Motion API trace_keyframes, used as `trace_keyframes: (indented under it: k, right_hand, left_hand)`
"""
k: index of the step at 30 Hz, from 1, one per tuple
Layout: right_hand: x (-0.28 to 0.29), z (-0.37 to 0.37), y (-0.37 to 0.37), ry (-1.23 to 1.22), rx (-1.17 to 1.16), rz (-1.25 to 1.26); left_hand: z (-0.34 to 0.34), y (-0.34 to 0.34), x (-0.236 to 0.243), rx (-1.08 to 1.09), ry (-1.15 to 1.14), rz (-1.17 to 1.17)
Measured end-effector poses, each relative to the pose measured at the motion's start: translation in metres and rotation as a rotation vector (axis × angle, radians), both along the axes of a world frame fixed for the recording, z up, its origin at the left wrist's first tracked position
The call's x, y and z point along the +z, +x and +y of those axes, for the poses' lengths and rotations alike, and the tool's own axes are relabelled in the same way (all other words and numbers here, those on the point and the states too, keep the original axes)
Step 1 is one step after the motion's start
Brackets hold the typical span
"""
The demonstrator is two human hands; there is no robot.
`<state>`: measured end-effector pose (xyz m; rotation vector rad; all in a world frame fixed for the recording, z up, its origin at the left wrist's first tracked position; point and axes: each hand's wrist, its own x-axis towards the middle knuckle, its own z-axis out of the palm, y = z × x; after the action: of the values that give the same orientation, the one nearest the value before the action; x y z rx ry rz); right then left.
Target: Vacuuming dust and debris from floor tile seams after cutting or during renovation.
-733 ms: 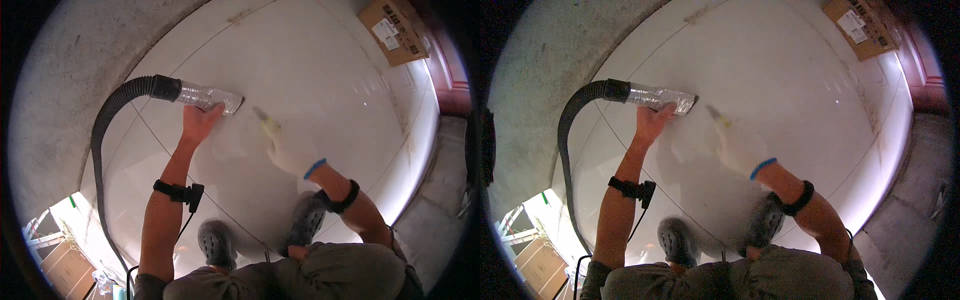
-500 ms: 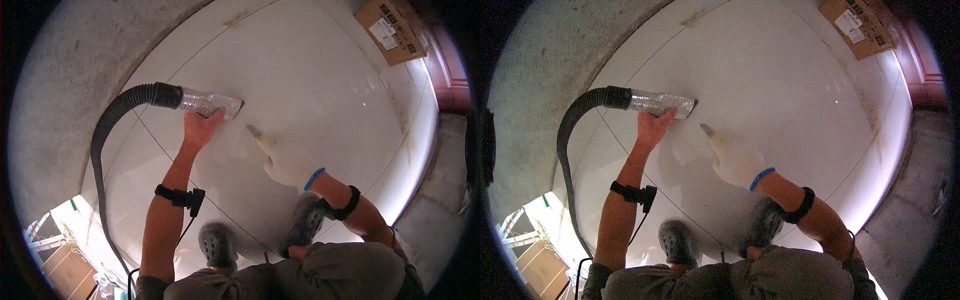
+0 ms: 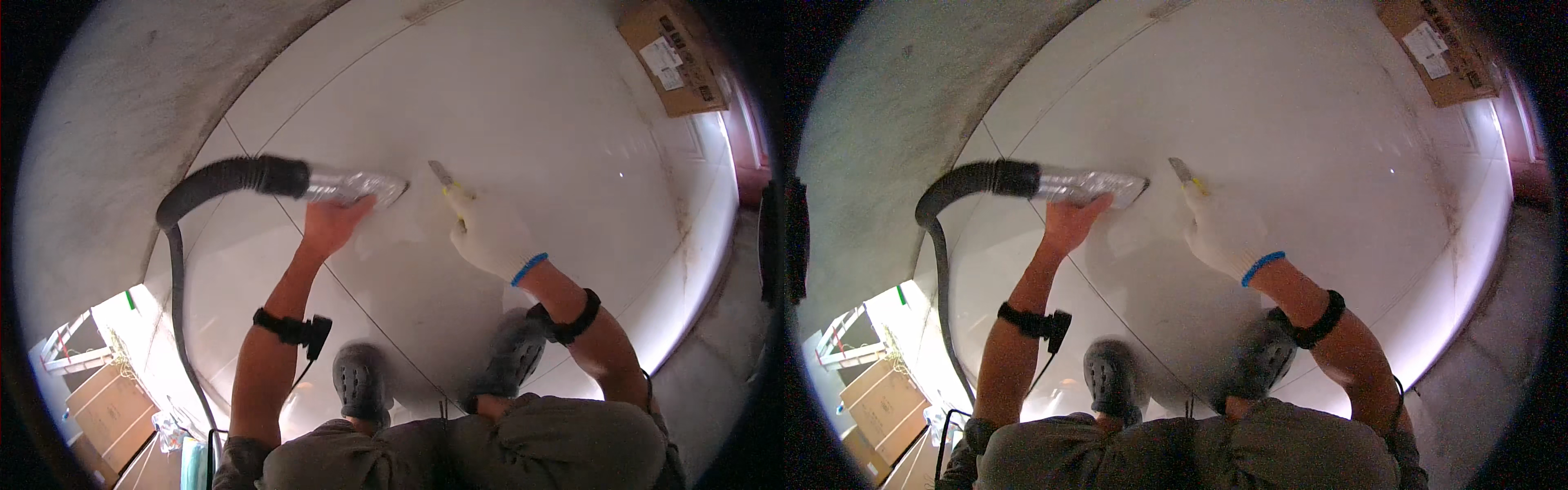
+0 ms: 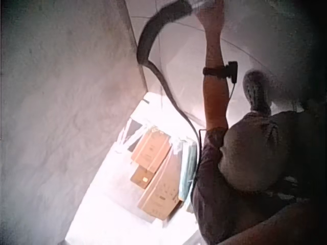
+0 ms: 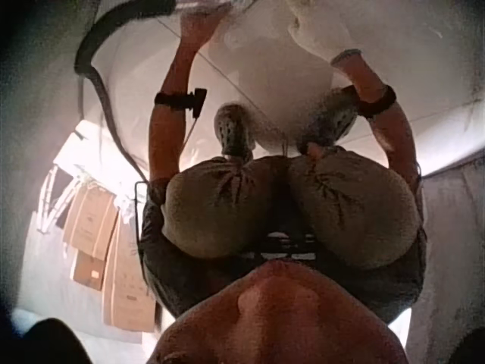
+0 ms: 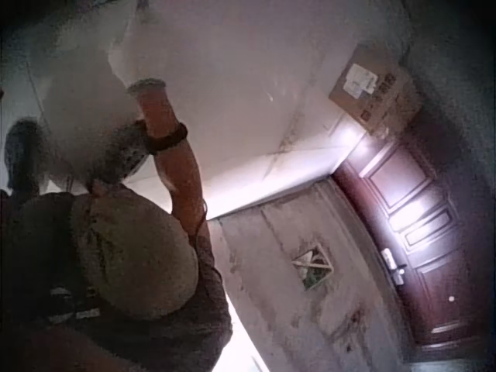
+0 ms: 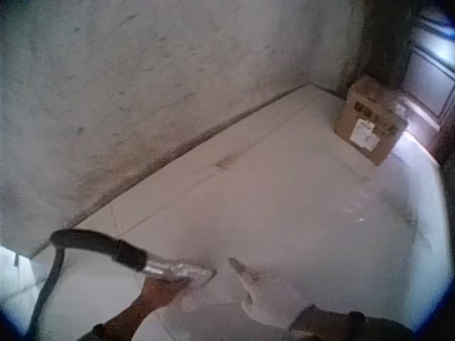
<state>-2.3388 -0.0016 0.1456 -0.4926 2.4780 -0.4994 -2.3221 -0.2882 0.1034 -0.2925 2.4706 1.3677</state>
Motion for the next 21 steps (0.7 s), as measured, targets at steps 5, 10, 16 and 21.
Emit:
trace_keyframes:
  k: [5, 10, 16, 21]
  right_hand:
    - [0.007, -0.025, 0.052, -0.220, 0.282, 0.047]
    - [0.016, -0.057, 0.047, -0.065, 0.379, -0.240]
    - [-0.001, 0.019, 0.004, -0.324, -0.026, 0.013]
    - [0.008, 0.091, 0.007, -0.245, -0.373, -0.136]
  left_hand:
    - [-0.082, 0.070, -0.008, 0.297, 0.132, 0.093]
    - [-0.070, 0.151, -0.016, 0.406, 0.216, -0.129]
    - [-0.010, 0.203, -0.021, -0.268, 0.001, -0.325]
    - [0.020, 0.240, -0.044, -0.669, 0.171, -0.385]
